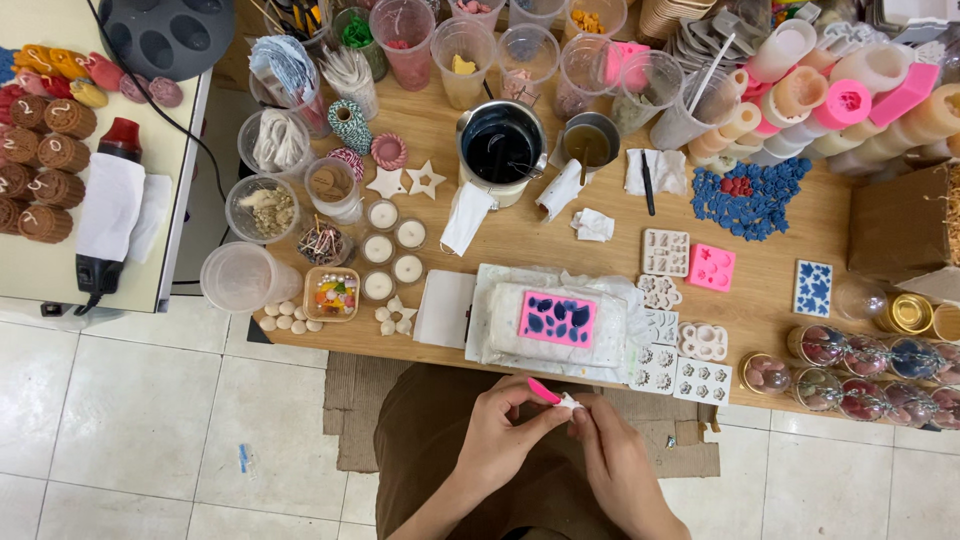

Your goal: The person cleans out pink silicone candle molds using a white tool and a small brush to remove debris before dipping a cloth into dark wax in a pot.

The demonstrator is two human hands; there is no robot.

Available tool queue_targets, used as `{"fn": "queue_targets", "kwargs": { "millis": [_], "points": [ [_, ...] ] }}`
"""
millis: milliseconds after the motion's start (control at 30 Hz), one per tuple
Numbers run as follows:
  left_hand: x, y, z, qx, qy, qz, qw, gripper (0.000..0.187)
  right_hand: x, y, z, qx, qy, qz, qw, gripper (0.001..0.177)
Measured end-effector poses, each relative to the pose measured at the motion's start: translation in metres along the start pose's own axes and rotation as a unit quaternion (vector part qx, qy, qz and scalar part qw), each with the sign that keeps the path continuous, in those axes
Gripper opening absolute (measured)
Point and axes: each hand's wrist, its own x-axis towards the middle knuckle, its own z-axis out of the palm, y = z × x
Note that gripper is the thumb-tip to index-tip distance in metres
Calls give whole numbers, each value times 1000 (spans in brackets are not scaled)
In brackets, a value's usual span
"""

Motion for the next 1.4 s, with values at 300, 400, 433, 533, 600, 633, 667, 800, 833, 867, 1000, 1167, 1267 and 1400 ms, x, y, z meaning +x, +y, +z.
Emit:
{"fn": "queue_targets", "kwargs": {
  "millis": [300,400,433,533,600,633,667,800,833,867,1000,1167,1267,1400],
  "points": [
    [6,-20,16,29,21,-46,998,31,7,17,-6,42,6,46,998,24],
    [21,-23,6,260,81,98,957,73,23,36,-14,75,50,61,994,27],
    [26,-23,3,298,101,119,942,77,32,44,-19,84,76,27,993,28],
    [44,-23,-9,365,127,149,910,89,54,61,-37,98,122,-18,988,30],
    [56,-24,-17,348,106,130,922,94,66,62,-44,94,129,-29,987,31],
    [60,-25,-20,355,99,136,920,95,71,60,-49,89,127,-32,987,31],
    [64,-27,-23,362,93,143,916,96,75,57,-52,84,126,-35,988,31],
    [75,-27,-31,375,36,118,919,100,85,49,-57,30,89,17,995,30],
    [78,-26,-32,384,24,133,913,103,87,48,-58,27,82,5,996,30],
    [82,-25,-34,392,14,148,908,105,89,48,-59,24,74,-7,997,30],
    [101,-19,-40,427,-50,159,889,111,93,47,-62,18,52,-36,998,27],
    [116,-12,-50,434,-92,134,886,106,92,46,-62,-6,57,25,998,27],
    [120,-10,-54,441,-111,120,883,104,90,47,-61,-28,64,-9,998,27],
    [119,-10,-54,444,-111,122,881,104,80,48,-56,-59,108,-77,989,26]
  ]
}}
